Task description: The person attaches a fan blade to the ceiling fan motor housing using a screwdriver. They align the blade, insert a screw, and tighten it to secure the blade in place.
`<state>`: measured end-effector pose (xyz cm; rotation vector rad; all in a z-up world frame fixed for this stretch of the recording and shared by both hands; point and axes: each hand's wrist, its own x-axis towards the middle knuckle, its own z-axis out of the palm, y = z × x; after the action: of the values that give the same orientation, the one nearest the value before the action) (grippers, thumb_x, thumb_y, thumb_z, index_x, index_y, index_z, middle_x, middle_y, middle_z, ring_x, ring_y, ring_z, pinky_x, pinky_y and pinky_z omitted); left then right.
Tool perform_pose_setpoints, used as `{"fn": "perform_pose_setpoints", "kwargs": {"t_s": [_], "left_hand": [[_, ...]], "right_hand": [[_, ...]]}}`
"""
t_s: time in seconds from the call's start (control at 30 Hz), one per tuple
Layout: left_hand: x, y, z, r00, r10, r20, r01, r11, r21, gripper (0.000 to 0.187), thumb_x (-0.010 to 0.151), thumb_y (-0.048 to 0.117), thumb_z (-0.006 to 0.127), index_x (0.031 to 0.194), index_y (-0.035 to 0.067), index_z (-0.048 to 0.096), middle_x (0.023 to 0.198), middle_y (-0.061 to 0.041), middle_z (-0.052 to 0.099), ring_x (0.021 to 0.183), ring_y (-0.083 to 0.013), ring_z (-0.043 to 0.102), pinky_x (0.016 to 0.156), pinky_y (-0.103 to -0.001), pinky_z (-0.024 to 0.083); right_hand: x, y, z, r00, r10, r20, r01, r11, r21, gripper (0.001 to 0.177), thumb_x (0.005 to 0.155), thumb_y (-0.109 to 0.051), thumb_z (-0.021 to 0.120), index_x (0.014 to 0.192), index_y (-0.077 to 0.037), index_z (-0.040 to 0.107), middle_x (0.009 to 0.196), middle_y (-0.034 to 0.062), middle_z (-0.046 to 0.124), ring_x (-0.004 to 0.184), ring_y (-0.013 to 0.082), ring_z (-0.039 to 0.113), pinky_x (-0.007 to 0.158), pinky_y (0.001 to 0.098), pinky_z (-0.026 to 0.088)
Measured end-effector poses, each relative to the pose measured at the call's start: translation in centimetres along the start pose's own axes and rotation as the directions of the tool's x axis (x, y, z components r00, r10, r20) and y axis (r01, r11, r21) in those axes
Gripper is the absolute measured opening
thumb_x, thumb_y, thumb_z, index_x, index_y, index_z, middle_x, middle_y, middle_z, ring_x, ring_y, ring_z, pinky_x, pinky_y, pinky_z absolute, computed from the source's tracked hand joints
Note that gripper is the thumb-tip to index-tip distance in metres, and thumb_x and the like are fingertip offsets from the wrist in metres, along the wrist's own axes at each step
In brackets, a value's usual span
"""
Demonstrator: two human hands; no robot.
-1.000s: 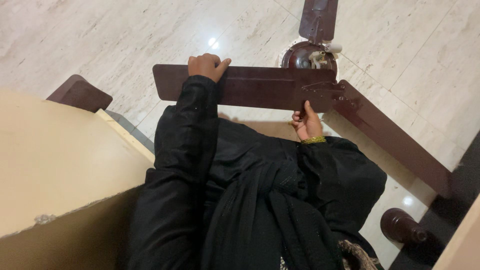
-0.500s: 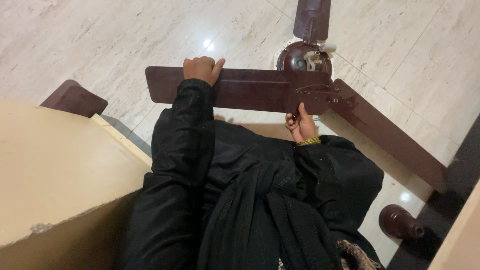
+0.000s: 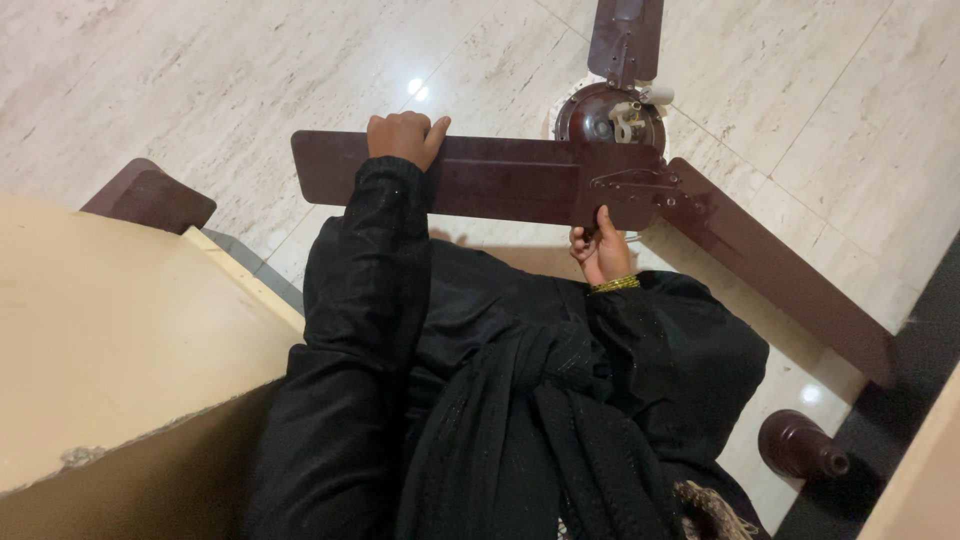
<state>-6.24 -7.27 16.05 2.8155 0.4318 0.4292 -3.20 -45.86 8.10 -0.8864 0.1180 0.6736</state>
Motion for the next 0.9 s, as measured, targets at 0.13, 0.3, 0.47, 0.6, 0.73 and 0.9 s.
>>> {"fn": "perform_pose_setpoints", "kwargs": {"t_s": [0.13, 0.3, 0.47, 0.6, 0.73, 0.9], "left_hand": [[0.0, 0.0, 0.3, 0.999, 0.018, -0.026, -0.018, 1.0, 0.003, 0.058, 0.101, 0.052, 0.059, 0.064, 0.01, 0.073, 0.06, -0.012, 0.066, 0.054, -0.0315, 0.059, 0.066, -0.046, 0.039], [0.1, 0.0, 0.9, 0.999, 0.052, -0.012, -0.052, 0.998, 0.037, 0.057, 0.101, 0.052, 0.058, 0.065, 0.01, 0.073, 0.062, -0.012, 0.067, 0.056, -0.0324, 0.06, 0.064, -0.047, 0.038], [0.2, 0.1, 0.8, 0.994, -0.022, 0.104, 0.024, 1.0, -0.01, 0.058, 0.101, 0.054, 0.057, 0.068, 0.009, 0.073, 0.065, -0.013, 0.067, 0.06, -0.0332, 0.061, 0.071, -0.047, 0.039], [0.3, 1.3, 0.3, 0.988, -0.095, 0.12, 0.091, 0.995, 0.039, 0.052, 0.098, 0.053, 0.061, 0.073, 0.01, 0.075, 0.072, -0.012, 0.071, 0.075, -0.0334, 0.065, 0.093, -0.06, 0.035], [0.3, 3.7, 0.7, 0.969, -0.186, 0.163, 0.178, 0.982, 0.058, 0.04, 0.091, 0.05, 0.068, 0.102, 0.012, 0.074, 0.107, -0.01, 0.071, 0.113, -0.0309, 0.06, 0.112, -0.076, 0.017], [-0.2, 6.8, 3.5, 0.994, -0.016, 0.11, 0.022, 0.999, -0.046, 0.054, 0.09, 0.053, 0.071, 0.127, 0.013, 0.063, 0.146, -0.015, 0.048, 0.14, -0.0333, 0.038, 0.113, -0.077, 0.015]], "right_hand": [[0.2, 0.2, 0.0, 0.999, 0.034, -0.025, -0.034, 0.999, -0.011, 0.037, 0.106, -0.047, 0.056, 0.105, -0.01, 0.059, 0.085, 0.0064, 0.063, 0.07, 0.0139, 0.056, 0.057, 0.0258, 0.042], [0.7, 1.6, 0.3, 0.998, 0.065, -0.02, -0.067, 0.991, -0.112, 0.039, 0.103, -0.048, 0.055, 0.108, -0.009, 0.061, 0.091, 0.0037, 0.063, 0.072, 0.0131, 0.056, 0.054, 0.025, 0.04], [1.3, 2.7, -0.8, 0.999, 0.025, 0.037, -0.024, 0.999, -0.026, 0.037, 0.108, -0.046, 0.057, 0.104, -0.01, 0.057, 0.087, 0.0039, 0.057, 0.074, 0.0148, 0.057, 0.057, 0.0264, 0.041], [1.9, 3.6, -1.7, 1.0, -0.012, 0.028, 0.015, 0.997, -0.072, 0.04, 0.107, -0.047, 0.06, 0.101, -0.008, 0.056, 0.085, 0.0058, 0.058, 0.072, 0.0136, 0.054, 0.058, 0.0266, 0.041], [2.8, 5.6, -1.6, 0.996, -0.016, -0.089, 0.005, 0.991, -0.131, 0.039, 0.101, -0.046, 0.065, 0.099, -0.007, 0.058, 0.087, 0.0072, 0.064, 0.072, 0.0123, 0.054, 0.057, 0.0272, 0.042], [3.8, 8.6, 0.1, 0.989, 0.025, -0.144, -0.056, 0.974, -0.221, 0.047, 0.1, -0.045, 0.067, 0.092, 0.001, 0.065, 0.081, 0.0074, 0.063, 0.066, 0.0126, 0.051, 0.055, 0.0271, 0.042]]}}
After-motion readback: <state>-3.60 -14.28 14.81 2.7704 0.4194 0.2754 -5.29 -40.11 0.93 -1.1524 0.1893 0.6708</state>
